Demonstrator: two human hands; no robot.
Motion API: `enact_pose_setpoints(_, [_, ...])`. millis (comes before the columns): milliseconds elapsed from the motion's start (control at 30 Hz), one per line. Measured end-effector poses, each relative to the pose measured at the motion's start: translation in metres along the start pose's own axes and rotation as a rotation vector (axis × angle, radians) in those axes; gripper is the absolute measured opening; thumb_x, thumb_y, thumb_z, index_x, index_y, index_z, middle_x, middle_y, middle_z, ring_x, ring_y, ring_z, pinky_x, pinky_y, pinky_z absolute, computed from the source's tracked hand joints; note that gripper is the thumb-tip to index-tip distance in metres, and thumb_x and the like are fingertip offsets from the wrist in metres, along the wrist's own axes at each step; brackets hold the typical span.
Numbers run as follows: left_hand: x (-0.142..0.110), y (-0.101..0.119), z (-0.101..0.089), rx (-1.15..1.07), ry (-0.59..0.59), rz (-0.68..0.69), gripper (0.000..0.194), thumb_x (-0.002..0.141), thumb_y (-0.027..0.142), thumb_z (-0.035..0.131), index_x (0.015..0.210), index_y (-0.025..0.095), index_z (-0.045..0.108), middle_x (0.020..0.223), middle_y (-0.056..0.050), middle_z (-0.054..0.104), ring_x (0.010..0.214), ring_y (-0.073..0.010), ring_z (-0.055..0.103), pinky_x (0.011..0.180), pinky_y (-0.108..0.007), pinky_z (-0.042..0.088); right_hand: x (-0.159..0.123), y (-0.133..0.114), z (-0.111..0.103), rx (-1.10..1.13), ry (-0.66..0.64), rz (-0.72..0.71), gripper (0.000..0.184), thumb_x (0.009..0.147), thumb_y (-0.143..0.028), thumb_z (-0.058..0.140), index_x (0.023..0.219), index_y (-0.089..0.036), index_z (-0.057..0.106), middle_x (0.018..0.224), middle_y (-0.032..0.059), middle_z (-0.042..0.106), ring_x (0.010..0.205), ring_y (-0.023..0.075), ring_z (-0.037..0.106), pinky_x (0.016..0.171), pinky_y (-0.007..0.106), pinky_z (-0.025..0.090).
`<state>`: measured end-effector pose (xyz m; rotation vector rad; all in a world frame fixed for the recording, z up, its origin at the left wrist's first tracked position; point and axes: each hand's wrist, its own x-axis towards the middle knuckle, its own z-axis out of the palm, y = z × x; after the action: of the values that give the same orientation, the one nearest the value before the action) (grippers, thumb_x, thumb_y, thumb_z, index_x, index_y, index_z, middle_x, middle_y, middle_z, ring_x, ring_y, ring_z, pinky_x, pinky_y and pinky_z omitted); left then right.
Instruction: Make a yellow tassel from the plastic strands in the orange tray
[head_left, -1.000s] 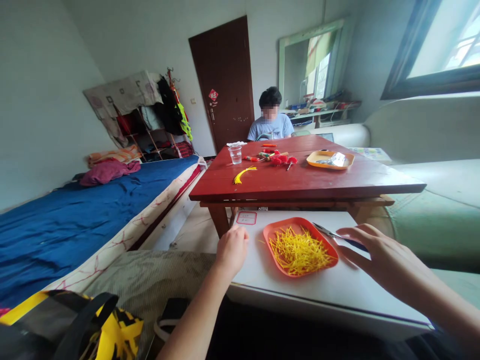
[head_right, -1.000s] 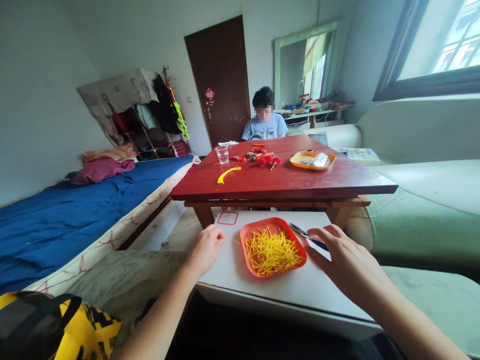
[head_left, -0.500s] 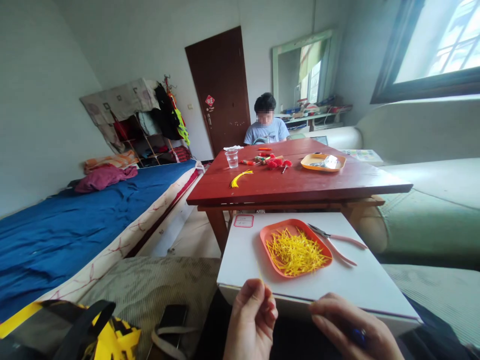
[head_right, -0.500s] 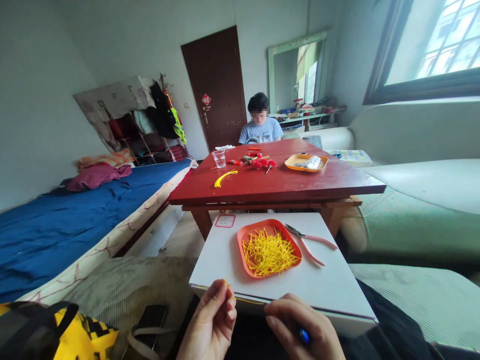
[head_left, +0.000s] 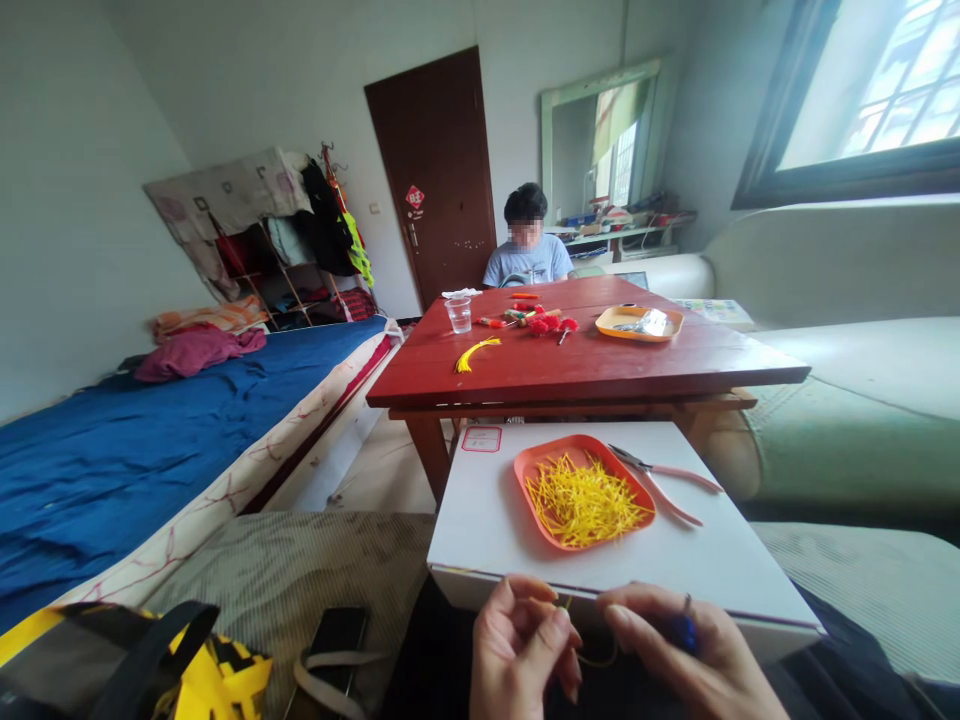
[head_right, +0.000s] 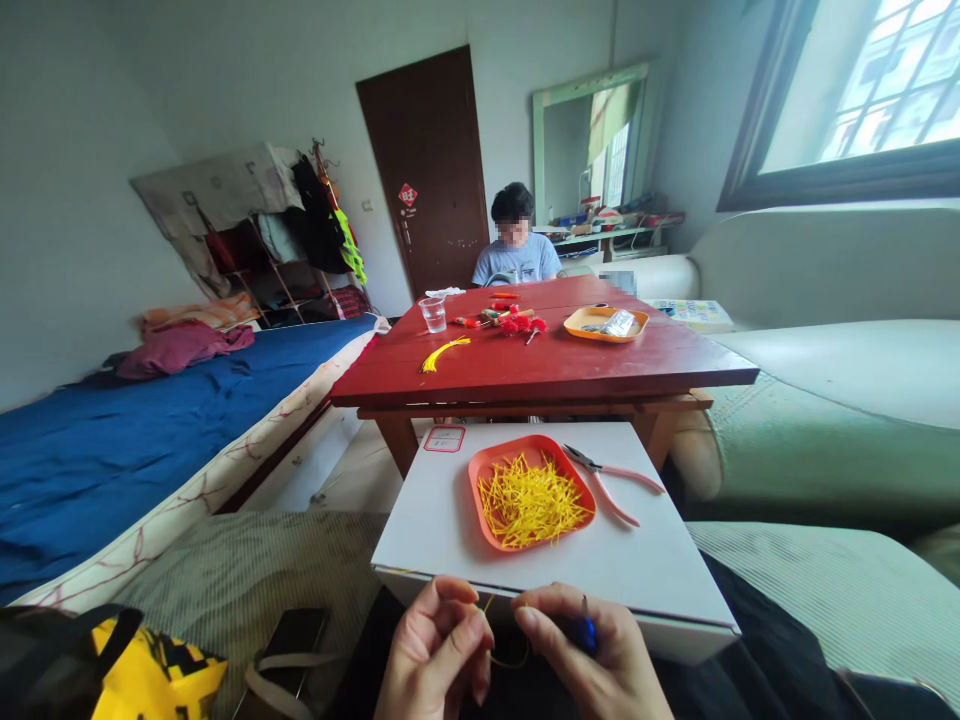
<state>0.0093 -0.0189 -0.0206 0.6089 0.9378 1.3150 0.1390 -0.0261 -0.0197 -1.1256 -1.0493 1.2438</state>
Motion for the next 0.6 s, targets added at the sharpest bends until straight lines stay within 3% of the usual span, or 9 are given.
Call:
enact_pose_setpoints(167, [-0.0042,-0.0014,0.0006,0.138,-0.020,0.072,0.040,0.049,0.039,0.079,0.069,0.015,0.054,0.044,0.006,0.057,0.031,-0.0025,0.043,0.032,-0.012,0.031,0.0028,0.0028,0.0062,0.166,-0.043,0.142,0.026,0.061,-0.043,0.071,0.058,-0.017,0.068,0.050,-0.0004,0.057,0.049,0.0111,0.047,0.049,0.021,0.038])
enact_pose_setpoints(333, [-0.0080,-0.0026,0.0027,0.228,-0.003,0.151,0.040,0.051,0.044,0.076,0.069,0.017,0.053,0.045,0.005,0.055,0.034,-0.0035,0.043,0.035,-0.013,0.030,0.0023,-0.0007,0.0069,0.142,0.022,0.227,0.035,0.057,-0.048,0.073,0.056,-0.014,0.066,0.042,-0.0070,0.035,0.044,0.0054,0.021,0.039,0.019,0.018])
enact_pose_setpoints(600, [-0.0093,-0.0063,-0.0002,0.355,-0.025,0.156,0.038,0.053,0.046,0.074,0.066,0.019,0.051,0.045,0.005,0.052,0.035,-0.0045,0.039,0.038,-0.017,0.027,0.0016,-0.0033,0.0057,0.201,0.056,0.248,0.037,0.054,-0.049,0.075,0.058,-0.013,0.065,0.044,-0.0080,0.030,0.045,0.0048,0.019,0.042,0.019,0.013])
